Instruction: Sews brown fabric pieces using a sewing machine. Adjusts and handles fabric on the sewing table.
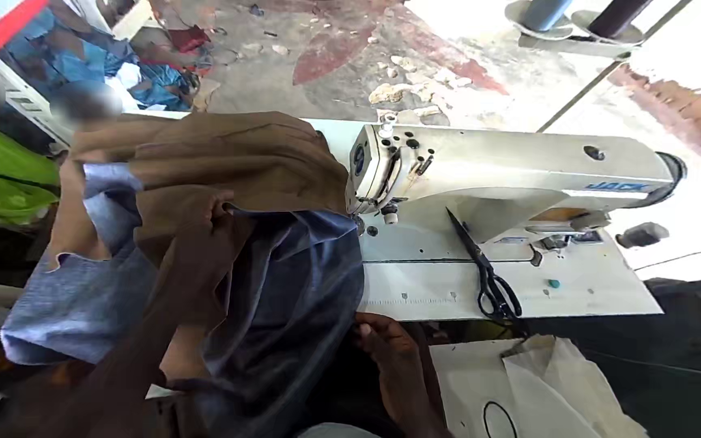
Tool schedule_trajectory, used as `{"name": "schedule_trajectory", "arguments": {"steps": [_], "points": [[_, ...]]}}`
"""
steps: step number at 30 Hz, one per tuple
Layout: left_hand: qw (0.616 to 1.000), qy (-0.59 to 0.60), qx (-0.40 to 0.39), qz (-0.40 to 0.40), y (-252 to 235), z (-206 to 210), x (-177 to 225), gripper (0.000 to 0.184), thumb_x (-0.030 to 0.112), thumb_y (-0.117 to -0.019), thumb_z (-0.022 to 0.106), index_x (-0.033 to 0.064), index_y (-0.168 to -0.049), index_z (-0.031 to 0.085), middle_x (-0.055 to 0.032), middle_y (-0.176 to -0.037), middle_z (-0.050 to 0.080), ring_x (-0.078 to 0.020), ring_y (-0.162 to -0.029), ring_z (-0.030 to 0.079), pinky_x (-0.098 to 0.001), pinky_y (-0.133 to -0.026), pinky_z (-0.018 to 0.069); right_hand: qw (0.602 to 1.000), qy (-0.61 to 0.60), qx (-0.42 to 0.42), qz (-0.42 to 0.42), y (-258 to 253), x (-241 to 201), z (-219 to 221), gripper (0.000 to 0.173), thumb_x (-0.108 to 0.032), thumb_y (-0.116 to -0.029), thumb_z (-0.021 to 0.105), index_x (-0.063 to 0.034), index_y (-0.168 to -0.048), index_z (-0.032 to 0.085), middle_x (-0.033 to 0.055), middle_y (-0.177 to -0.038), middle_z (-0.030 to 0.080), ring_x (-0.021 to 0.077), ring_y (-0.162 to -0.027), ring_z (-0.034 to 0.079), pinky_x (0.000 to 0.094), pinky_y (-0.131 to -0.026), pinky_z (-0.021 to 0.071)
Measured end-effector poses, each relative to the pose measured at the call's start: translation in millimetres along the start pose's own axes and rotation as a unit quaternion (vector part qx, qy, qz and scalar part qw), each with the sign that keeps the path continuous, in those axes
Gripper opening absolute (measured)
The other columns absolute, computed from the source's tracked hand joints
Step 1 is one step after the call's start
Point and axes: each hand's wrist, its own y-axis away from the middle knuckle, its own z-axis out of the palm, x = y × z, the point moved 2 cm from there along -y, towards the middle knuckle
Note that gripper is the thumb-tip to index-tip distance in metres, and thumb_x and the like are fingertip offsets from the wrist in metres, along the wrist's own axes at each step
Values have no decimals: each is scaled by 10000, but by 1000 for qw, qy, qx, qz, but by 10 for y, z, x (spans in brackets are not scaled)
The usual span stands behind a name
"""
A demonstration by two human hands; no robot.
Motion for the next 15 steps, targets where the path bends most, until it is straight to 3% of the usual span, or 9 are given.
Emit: {"name": "schedule_trajectory", "arguments": {"steps": [2,4,7,9,11,13,15], "points": [[999,-36,-32,17,-59,218,-365,309,180,-1029,582,34,-1295,638,-215,-1181,656,-374,-1109,632,-606,-979,501,999,-5,-32,28,-14,-28,64,322,-123,-974,671,68,-1233,649,182,-1121,718,272,-1010,709,438,-897,609],[994,-73,-35,72,-178,339,-558,272,158,-998,621,-16,-1203,665,-245,-1185,639,-435,-1131,608,-662,-983,467,997,-24,-13,71,-20,-21,146,263,-118,-968,677,68,-1153,650,182,-1031,723,278,-926,723,447,-828,629],[989,-103,-63,88,-487,373,-675,310,192,-1020,595,-16,-1246,644,-243,-1343,606,-446,-1259,570,-682,-1041,425,988,-32,-17,152,28,163,209,270,-171,-981,676,49,-1134,644,169,-999,728,269,-883,731,451,-779,635],[985,-104,-79,112,-687,363,-736,357,227,-1031,575,-10,-1294,618,-233,-1384,591,-432,-1299,554,-670,-1073,409,978,-25,-93,185,14,308,270,366,-200,-967,694,16,-1253,618,131,-1100,718,238,-988,713,441,-866,617],[983,-90,-87,136,-791,362,-742,375,229,-1030,566,-9,-1316,613,-237,-1371,602,-427,-1303,553,-660,-1082,404,960,-58,-181,207,-33,401,339,366,-143,-952,702,-1,-1274,603,88,-1127,714,184,-1032,690,401,-930,581],[983,-73,-98,136,-820,366,-740,393,203,-1030,568,-2,-1364,590,-252,-1360,602,-433,-1302,551,-655,-1094,394,940,-91,-233,232,-68,423,378,308,-131,-945,701,-27,-1220,608,65,-1068,723,167,-958,703,384,-856,601],[985,-60,-105,125,-795,340,-741,385,224,-1038,572,22,-1364,598,-228,-1349,617,-388,-1297,569,-616,-1106,414,928,-107,-264,240,-40,338,363,310,-202,-918,731,-84,-1184,625,46,-994,740,151,-832,712,341,-689,606]]}}
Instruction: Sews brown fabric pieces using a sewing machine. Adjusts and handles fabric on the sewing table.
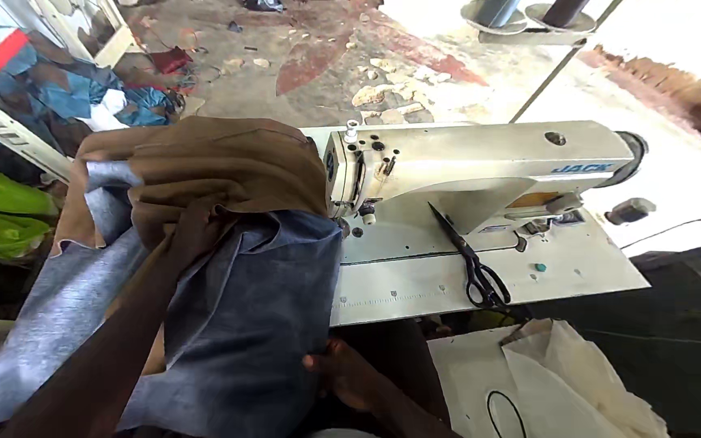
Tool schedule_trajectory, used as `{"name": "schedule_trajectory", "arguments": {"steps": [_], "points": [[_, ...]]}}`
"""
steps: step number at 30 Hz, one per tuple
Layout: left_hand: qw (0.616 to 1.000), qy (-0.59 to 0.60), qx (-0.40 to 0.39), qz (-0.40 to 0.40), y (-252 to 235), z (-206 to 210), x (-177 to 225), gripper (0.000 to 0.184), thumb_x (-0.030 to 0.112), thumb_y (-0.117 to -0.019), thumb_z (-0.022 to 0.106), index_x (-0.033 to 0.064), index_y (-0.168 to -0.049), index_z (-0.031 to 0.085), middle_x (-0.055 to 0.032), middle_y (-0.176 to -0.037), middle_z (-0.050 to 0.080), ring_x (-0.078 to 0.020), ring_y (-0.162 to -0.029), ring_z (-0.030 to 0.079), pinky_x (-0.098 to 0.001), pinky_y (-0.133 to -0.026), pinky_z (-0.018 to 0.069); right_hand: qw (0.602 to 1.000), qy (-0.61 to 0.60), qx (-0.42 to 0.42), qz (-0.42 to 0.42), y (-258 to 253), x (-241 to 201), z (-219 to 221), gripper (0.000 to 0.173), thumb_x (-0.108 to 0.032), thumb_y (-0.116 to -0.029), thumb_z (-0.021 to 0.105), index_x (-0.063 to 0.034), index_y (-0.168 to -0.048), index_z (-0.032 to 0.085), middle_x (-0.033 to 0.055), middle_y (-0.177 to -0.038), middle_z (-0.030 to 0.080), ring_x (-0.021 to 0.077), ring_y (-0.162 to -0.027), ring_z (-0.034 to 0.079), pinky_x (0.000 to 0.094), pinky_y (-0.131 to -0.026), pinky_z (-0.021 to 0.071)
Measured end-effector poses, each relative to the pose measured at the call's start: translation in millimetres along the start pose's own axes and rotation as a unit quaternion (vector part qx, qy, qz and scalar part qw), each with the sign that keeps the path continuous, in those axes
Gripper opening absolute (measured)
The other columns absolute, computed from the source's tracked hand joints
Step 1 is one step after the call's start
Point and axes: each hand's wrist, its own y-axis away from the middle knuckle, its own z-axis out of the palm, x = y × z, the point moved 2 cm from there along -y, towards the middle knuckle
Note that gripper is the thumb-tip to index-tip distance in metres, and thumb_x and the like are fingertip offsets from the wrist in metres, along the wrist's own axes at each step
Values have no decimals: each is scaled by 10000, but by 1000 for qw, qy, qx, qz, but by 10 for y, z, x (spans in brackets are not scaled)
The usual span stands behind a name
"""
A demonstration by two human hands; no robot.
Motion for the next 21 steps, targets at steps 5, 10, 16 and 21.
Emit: {"name": "schedule_trajectory", "arguments": {"steps": [5,10,16,21], "points": [[997,66,23,-33,318,35,188,372,261,-1055,532,70,-1365,609,-183,-1295,651,-320,-1200,627,-575,-1043,475,998,-46,-32,8,448,-248,-178,296,-256,-871,800,-168,-1131,691,54,-956,757,139,-742,720,317,-582,602],[990,95,57,-88,548,-20,250,317,154,-1071,503,34,-1346,603,-182,-1275,660,-285,-1133,658,-539,-995,511,985,125,86,80,582,1,-480,296,-252,-852,812,-109,-1074,676,16,-769,681,76,-518,560,249,-448,469],[973,177,134,-57,734,-345,874,283,99,-1015,532,25,-1267,637,-50,-1185,676,-57,-1017,645,-276,-904,554,815,550,107,146,670,-385,-545,524,-519,-906,720,-10,-1027,699,185,-870,683,351,-789,675,583,-761,549],[978,96,-74,170,1233,-626,2225,241,347,-979,633,141,-1049,736,15,-1000,731,-46,-939,682,-271,-846,580,941,269,153,-135,564,-824,-333,433,-396,-1041,538,-1,-1191,632,67,-947,732,173,-816,722,372,-727,621]]}}
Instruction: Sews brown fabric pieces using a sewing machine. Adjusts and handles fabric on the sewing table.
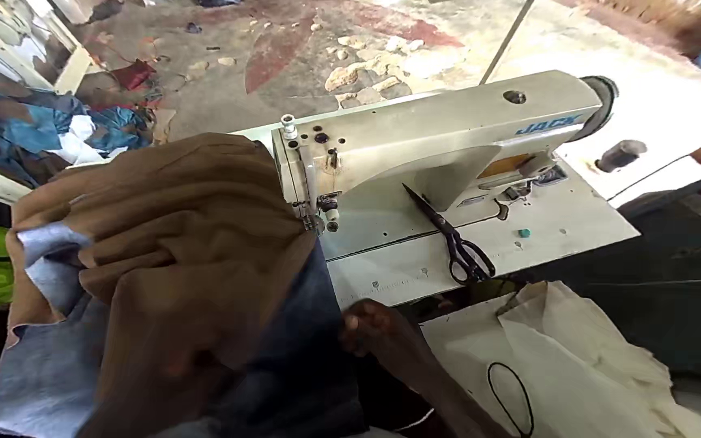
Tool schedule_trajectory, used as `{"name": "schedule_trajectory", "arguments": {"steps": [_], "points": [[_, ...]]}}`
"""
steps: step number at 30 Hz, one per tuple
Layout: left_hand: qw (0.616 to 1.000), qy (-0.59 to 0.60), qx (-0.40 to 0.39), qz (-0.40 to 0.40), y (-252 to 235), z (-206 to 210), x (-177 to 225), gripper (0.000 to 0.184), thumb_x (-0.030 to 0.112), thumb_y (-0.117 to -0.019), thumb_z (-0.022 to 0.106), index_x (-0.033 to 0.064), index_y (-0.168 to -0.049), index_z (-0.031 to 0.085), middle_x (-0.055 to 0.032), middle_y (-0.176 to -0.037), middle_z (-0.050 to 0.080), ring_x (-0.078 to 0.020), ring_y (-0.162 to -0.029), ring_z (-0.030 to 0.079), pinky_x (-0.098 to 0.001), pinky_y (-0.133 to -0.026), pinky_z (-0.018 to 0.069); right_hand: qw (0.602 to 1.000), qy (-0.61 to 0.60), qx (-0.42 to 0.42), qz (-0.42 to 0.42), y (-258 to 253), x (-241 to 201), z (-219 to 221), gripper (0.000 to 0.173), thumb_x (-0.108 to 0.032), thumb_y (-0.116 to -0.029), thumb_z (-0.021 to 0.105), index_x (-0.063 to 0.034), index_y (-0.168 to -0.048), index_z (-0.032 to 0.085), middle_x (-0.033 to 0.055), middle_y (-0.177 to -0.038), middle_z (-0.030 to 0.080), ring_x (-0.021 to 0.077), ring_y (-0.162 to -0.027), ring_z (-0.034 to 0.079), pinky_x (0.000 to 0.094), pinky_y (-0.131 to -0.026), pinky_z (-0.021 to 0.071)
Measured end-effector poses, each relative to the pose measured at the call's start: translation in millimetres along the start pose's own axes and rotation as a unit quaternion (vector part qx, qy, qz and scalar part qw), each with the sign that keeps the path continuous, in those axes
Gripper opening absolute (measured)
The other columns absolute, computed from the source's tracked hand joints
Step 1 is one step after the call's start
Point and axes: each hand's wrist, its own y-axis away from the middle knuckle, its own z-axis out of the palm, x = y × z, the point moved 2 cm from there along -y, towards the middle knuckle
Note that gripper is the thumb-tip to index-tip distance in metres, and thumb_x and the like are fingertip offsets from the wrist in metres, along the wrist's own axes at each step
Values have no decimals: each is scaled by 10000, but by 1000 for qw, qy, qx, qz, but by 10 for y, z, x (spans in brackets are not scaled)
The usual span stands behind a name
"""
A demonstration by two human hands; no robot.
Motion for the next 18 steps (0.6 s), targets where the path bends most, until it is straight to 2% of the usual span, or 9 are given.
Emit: {"name": "schedule_trajectory", "arguments": {"steps": [2,3,4,5,8,10,11,14,18], "points": [[975,0,-221,-26,-27,272,509,396,401,-1009,601,124,-1271,707,-65,-1061,752,-207,-971,719,-450,-879,578,981,-187,-39,28,-125,13,204,458,-366,-1088,395,-1,-1308,561,119,-1098,720,216,-967,718,417,-848,610],[941,35,-324,-87,-31,379,624,479,393,-1002,629,110,-1389,635,-104,-1105,742,-262,-1010,713,-514,-930,559,970,-236,-24,48,-168,73,307,446,-358,-1097,384,-1,-1278,580,122,-1088,712,210,-970,703,417,-865,594],[923,54,-358,-131,-4,474,629,517,405,-990,646,121,-1421,608,-106,-1062,742,-259,-955,717,-512,-899,575,962,-265,11,65,-189,140,398,377,-310,-1089,439,4,-1208,612,118,-1045,706,202,-952,691,412,-869,585],[922,77,-348,-151,-28,515,544,525,404,-977,660,114,-1412,617,-124,-1023,735,-269,-904,708,-511,-859,575,955,-283,46,79,-182,199,471,311,-247,-1071,512,21,-1181,626,128,-1027,711,206,-941,700,411,-873,596],[925,53,-267,-265,-328,468,318,400,319,-1020,625,69,-1330,654,-127,-1209,701,-261,-1128,672,-473,-1022,525,946,-300,82,88,-41,392,590,246,-143,-999,635,44,-1159,616,142,-1004,714,214,-908,710,406,-850,609],[970,-56,-152,-179,-317,620,-132,436,409,-992,632,169,-1354,668,-33,-1298,661,-219,-1209,612,-496,-1041,496,949,-295,82,81,43,462,611,247,-150,-972,678,43,-1123,647,136,-975,723,201,-872,713,391,-822,614],[977,-104,-133,-126,-299,695,-364,509,479,-987,598,200,-1412,622,-33,-1427,590,-255,-1326,540,-556,-1091,442,950,-292,75,77,69,469,606,240,-157,-976,676,43,-1108,657,135,-965,726,198,-863,714,388,-816,614],[970,-122,-191,-92,-304,681,-643,612,568,-964,595,243,-1481,555,-53,-1569,467,-304,-1462,408,-601,-1158,369,958,-278,42,50,98,414,563,245,-166,-1030,594,33,-1166,635,116,-1022,722,184,-938,709,383,-883,601],[964,-95,-234,-85,-55,444,-800,659,662,-900,619,284,-1440,600,5,-1468,573,-244,-1410,476,-581,-1154,374,944,-320,-18,81,121,332,531,255,-172,-1060,528,5,-1237,577,103,-1052,714,182,-952,711,395,-886,604]]}}
